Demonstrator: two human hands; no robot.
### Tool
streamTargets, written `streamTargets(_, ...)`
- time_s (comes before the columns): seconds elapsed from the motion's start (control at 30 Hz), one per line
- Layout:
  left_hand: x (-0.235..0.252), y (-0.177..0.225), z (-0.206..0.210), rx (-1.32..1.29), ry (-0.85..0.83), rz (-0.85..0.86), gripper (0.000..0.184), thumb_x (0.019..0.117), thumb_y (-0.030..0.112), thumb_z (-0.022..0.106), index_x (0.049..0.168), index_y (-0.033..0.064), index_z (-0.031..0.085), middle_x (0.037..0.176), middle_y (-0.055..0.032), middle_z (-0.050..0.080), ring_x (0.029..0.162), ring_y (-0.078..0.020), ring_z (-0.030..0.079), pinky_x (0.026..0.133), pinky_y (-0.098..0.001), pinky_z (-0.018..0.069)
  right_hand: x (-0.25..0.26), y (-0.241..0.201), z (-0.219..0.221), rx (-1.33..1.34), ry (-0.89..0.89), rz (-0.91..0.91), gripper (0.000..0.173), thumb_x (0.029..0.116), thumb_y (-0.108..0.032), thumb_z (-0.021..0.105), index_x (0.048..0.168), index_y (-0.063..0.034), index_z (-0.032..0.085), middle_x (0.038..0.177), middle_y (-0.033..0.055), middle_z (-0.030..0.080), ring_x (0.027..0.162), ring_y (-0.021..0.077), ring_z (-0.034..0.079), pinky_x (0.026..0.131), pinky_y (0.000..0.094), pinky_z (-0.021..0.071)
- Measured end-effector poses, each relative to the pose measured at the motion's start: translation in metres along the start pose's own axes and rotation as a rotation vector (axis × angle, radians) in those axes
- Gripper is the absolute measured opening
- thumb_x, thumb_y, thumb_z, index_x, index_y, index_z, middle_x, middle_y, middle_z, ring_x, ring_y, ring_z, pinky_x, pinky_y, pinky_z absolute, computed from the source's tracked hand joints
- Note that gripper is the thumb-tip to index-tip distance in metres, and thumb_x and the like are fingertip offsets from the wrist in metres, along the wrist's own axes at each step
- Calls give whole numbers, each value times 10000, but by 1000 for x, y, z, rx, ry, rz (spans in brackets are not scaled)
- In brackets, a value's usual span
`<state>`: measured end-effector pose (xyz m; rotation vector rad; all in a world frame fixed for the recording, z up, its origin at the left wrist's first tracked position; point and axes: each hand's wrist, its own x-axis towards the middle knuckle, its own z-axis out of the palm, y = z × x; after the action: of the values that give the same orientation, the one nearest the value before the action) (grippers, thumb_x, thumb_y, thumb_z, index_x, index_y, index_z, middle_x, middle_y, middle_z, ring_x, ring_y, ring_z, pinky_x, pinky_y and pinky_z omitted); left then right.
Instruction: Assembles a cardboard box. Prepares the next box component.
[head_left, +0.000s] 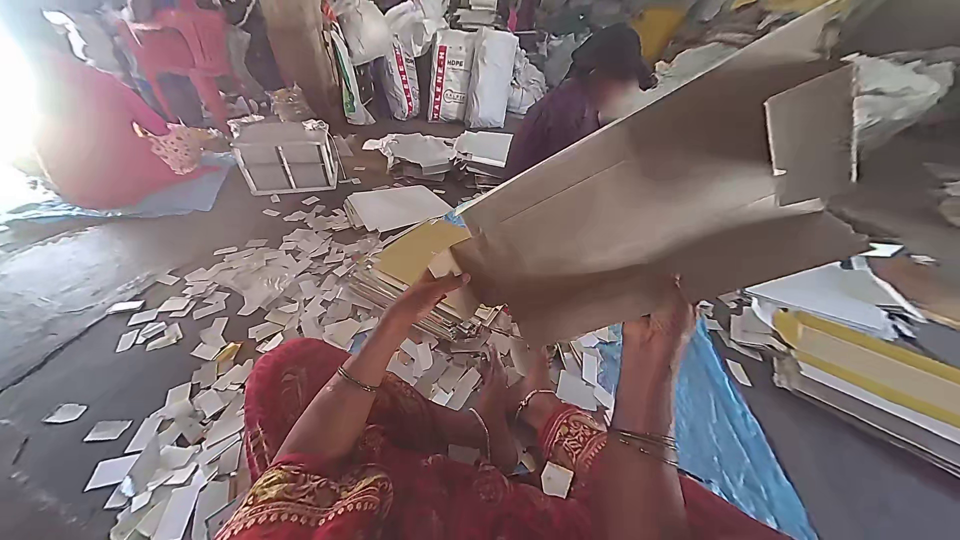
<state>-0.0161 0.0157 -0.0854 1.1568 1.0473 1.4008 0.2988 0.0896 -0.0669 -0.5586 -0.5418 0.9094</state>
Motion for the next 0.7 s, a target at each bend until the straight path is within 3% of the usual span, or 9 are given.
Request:
streamTargets(0.13,8,-2,-24,-76,-53,65,207,1040,84,539,1239,59,589,1075,-30,710,961,-123,689,900,-338,574,12,-4,-15,-6,55,-20,355,1046,-77,498,1393,-35,430,1221,96,615,1099,171,639,944,378,561)
streamTargets(0.27,10,0,-23,-138,64,89,256,1064,130,511,1312,80,553,1119,-34,690,960,-132,686,877,-334,577,4,3,-10,-29,71,55,402,1059,-101,495,1444,-47,393,1274,103,589,1128,172,626,970,365,547)
streamTargets(0.5,8,4,-25,-291,142,29,266,1085,172,469,1337,104,519,1118,-48,680,971,-148,686,876,-343,579,4,24,-8,14,83,130,362,1045,-101,523,1393,-44,438,1194,116,620,1054,188,656,908,382,576)
streamTargets(0.63,16,-6,-18,-391,255,-70,408,1052,279,555,1424,126,487,1207,-105,657,1045,-213,665,883,-396,569,-7,25,1,-7,67,129,362,1062,-138,505,1407,-58,433,1203,109,616,1067,180,650,913,380,573)
streamTargets(0.7,18,-15,-6,-501,317,-108,427,1018,267,619,1393,94,512,1191,-122,669,1021,-227,681,873,-393,583,-16,27,9,-10,56,117,382,1072,-161,478,1437,-74,410,1256,107,601,1115,191,637,939,400,563)
